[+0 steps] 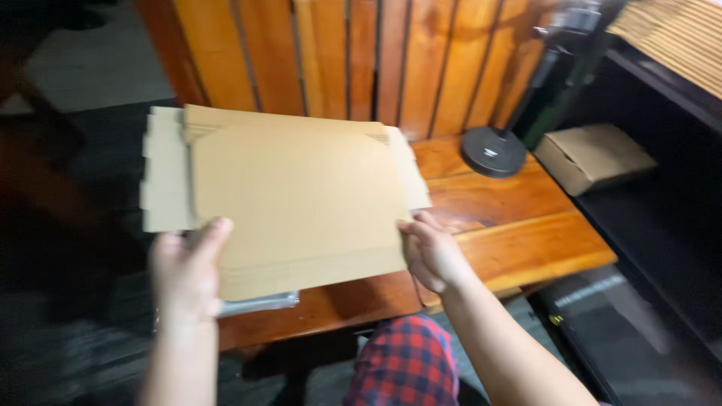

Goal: The person picks up flat cardboard pieces from a wooden table, separates them, and stacks them on a nearby shelf. The person repeats this process multiple times, moving the cardboard pieces from the table to the shelf.

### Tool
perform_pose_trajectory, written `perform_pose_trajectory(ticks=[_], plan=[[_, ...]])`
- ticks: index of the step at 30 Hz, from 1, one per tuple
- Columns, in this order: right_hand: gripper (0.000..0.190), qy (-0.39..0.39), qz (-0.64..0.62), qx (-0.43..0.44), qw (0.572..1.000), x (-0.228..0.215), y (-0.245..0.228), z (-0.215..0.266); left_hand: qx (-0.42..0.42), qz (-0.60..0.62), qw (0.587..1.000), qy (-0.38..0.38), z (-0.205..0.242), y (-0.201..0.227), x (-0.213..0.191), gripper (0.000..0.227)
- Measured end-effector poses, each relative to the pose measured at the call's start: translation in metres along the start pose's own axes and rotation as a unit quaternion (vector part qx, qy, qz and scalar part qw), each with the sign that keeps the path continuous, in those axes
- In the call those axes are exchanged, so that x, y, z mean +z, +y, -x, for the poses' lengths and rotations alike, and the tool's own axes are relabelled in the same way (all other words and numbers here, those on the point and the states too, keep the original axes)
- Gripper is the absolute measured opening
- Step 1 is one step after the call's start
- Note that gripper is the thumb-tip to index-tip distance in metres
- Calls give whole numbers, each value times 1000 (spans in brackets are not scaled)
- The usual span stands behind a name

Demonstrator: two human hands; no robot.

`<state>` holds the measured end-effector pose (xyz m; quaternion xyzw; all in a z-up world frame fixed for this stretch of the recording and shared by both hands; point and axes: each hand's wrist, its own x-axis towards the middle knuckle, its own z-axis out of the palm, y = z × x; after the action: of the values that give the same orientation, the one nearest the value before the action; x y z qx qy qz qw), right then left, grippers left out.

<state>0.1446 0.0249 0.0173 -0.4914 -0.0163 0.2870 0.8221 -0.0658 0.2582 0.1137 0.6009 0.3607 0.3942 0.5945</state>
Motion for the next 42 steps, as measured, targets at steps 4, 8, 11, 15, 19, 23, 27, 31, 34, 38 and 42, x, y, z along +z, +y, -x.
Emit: perform_pose_trajectory(ticks=[4,8,11,15,19,23,27,31,34,38,42], plan=[[26,48,-6,-40,998,-94,-30,21,-49,57,996,-48,41,-48,75,52],[28,130,-3,-93,987,-174,-62,55,-115,106,981,-113,82,-75,153,56],[30,186,-17,-122,975,-238,-73,72,-147,126,969,-151,120,-81,199,56],[29,244,-30,-142,959,-301,-79,100,-181,138,956,-184,169,-89,245,51],[26,292,-53,-150,943,-364,-57,105,-196,136,946,-219,195,-110,264,49],[26,299,-70,-138,942,-399,-37,112,-206,127,939,-243,207,-143,283,51],[24,311,-84,-135,937,-404,-28,118,-215,121,935,-253,211,-171,293,58],[22,303,-135,-123,935,-397,-18,121,-230,117,937,-236,211,-211,303,63],[23,298,-257,-105,913,-360,-24,136,-252,116,929,-245,213,-208,300,63],[27,207,-462,-109,856,-402,20,115,-320,155,905,-233,218,-185,291,69],[23,181,-311,-39,932,-392,74,91,-331,173,893,-250,217,-198,294,69]])
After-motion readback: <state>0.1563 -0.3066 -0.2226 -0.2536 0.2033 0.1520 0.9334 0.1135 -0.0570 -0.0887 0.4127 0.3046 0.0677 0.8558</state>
